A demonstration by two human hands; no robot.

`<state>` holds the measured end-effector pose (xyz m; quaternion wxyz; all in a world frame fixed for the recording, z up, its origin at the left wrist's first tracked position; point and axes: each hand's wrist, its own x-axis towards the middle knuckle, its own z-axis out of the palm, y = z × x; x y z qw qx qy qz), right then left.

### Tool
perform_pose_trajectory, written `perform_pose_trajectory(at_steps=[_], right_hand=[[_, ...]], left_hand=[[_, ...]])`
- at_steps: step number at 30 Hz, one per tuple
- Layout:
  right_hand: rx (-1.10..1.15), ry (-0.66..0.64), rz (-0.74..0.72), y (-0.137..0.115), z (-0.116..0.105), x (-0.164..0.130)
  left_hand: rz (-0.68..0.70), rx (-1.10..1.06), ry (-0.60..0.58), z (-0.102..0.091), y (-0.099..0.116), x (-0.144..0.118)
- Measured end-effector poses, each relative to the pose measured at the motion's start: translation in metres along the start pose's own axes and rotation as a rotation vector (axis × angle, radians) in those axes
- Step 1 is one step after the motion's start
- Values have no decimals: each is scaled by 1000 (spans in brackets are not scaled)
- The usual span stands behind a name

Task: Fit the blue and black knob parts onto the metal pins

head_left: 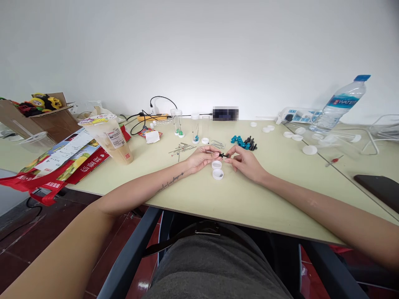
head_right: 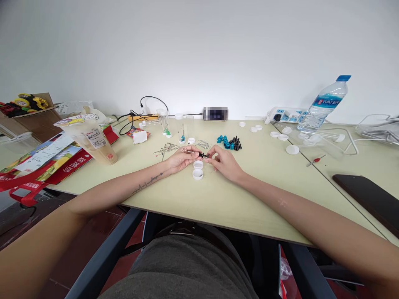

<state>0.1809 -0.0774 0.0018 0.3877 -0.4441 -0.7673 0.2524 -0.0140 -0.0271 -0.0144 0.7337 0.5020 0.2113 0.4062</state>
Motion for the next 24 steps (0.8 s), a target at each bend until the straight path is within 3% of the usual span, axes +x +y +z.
perform_pose_trajectory(at_steps=[6,14,24], right_hand=[[-12,-98,-9,-1,-2,1],[17,21,-23,0,1,-1],[-32,-25,-25,-2,-3,-1]], left_hand=[[-11,5,1,2,1,-1],[4,21,-3,-1,0,0],[-7,55,-33,-3,0,0]])
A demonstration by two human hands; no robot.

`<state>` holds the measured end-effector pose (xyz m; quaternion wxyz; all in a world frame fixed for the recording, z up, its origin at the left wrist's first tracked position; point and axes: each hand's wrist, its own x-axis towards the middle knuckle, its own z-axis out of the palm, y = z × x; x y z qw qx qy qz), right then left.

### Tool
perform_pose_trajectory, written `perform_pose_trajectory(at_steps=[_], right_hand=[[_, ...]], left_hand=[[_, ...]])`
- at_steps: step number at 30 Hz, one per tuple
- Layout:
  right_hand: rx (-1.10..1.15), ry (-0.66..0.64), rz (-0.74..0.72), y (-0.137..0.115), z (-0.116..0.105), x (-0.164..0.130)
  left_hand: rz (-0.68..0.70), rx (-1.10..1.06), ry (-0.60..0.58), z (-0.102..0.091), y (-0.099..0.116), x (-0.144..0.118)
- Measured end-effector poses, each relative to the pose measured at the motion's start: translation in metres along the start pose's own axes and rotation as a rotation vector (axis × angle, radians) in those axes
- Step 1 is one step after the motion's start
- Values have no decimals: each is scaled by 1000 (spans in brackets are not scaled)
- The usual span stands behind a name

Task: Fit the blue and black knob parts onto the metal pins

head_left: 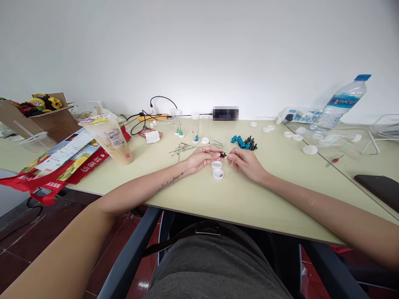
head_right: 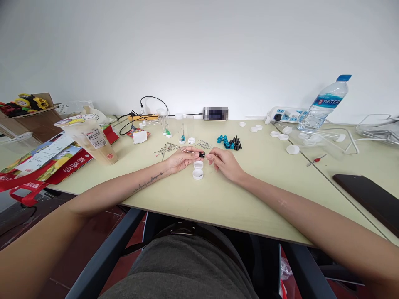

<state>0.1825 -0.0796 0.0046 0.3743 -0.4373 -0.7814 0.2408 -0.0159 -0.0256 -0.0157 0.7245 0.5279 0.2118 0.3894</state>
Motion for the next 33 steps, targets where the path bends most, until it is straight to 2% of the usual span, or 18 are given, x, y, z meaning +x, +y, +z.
perform_pose_trajectory(at_steps=[7,15,22,29,33], right_hand=[[39,72,7,6,3,1],[25,-31,-3,3,0,1],[41,58,17,5,3,1],[18,-39,2,3,0,1],[16,11,14,4,1,1]], left_hand=[[-3,-6,42,0,1,1],[-14,-8,20,2,1,-1],[-3,-12,55,1,1,0],[-3,-11,24,2,1,-1],[0,-21,46,2,1,0]])
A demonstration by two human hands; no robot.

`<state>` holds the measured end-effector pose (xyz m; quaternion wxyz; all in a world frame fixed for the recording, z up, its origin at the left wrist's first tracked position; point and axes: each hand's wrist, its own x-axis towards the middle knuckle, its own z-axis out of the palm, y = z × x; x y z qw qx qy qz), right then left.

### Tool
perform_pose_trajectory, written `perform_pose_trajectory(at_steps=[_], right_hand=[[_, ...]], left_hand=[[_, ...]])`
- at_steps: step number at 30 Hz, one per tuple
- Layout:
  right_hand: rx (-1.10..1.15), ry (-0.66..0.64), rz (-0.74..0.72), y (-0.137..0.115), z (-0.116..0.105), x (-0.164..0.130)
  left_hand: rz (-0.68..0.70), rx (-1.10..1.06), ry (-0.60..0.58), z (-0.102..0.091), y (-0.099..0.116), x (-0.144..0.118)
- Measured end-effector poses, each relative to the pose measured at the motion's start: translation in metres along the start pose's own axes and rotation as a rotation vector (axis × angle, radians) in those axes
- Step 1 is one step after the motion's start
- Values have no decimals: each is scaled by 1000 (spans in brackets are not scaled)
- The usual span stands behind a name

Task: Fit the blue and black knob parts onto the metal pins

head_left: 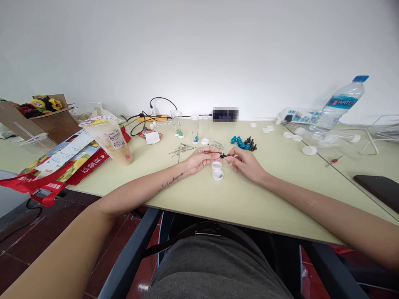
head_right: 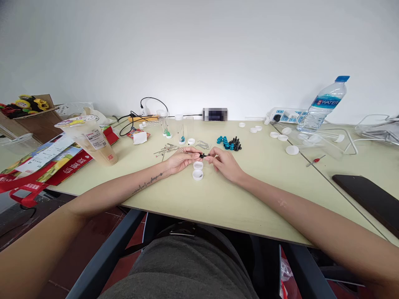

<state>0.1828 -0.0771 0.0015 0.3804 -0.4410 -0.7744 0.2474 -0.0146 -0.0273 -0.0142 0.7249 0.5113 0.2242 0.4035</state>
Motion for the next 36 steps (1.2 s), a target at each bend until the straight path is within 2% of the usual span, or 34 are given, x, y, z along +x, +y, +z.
perform_pose_trajectory(at_steps=[3,9,15,21,27,33,36], right_hand=[[26,35,12,1,1,0],[32,-65,4,1,0,1],[16,17,6,0,1,0],[13,-75,7,1,0,1],[1,8,11,0,1,1],[19,-83,17,2,0,1],[-7,-62,11,1,0,1]], left_hand=[[1,-8,7,0,0,0],[-1,4,-17,0,0,0],[10,-5,21,1,1,0],[5,-6,-16,0,0,1],[11,-8,3,-2,-1,2],[12,12,-34,-3,-2,2],[16,5,-29,-3,-1,2]])
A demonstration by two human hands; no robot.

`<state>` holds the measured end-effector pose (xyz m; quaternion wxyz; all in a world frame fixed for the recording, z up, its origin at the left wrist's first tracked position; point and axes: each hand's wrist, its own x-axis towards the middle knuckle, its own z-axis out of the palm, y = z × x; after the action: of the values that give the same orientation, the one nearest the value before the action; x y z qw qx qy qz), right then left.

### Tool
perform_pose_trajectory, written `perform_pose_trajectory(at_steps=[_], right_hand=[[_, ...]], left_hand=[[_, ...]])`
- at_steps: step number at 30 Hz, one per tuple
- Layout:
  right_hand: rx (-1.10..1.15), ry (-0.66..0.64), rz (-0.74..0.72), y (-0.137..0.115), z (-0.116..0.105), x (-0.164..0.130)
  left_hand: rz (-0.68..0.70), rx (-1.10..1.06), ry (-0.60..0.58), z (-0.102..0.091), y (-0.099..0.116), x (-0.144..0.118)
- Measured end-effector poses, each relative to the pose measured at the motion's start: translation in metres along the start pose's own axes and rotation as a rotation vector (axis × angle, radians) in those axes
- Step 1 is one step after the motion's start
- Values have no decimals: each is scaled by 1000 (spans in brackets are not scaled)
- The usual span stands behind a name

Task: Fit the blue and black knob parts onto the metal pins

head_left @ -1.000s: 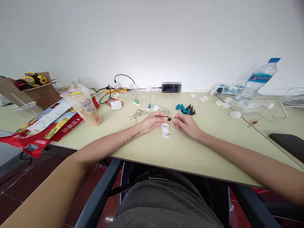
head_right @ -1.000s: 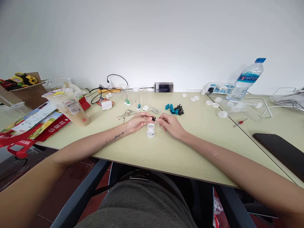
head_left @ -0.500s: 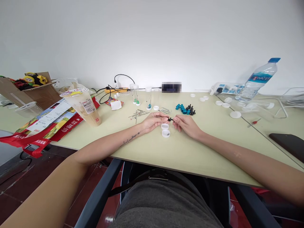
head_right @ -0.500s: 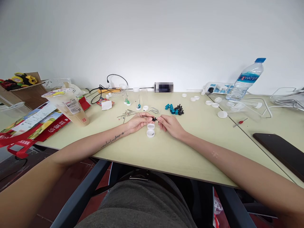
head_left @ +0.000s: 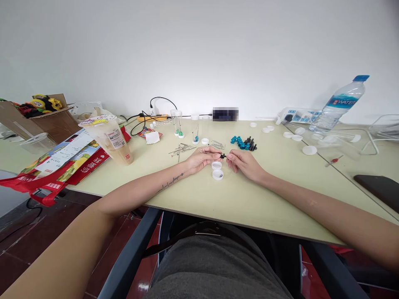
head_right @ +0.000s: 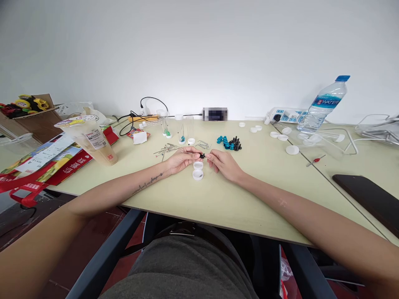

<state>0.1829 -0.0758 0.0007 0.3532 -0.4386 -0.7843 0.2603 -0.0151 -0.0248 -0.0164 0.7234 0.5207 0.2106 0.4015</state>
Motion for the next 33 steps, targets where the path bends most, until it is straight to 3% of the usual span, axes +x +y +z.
perform_pose_trajectory(at_steps=[5,12,25,33], right_hand=[[30,84,-13,-3,1,-1],[34,-34,6,0,1,0],[35,18,-1,-2,1,0],[54,-50,19,4,0,0]], left_hand=[[-10,-10,28,2,1,0],[-8,-9,10,3,2,-2],[3,5,36,1,2,-1],[-8,-8,7,6,3,-3]])
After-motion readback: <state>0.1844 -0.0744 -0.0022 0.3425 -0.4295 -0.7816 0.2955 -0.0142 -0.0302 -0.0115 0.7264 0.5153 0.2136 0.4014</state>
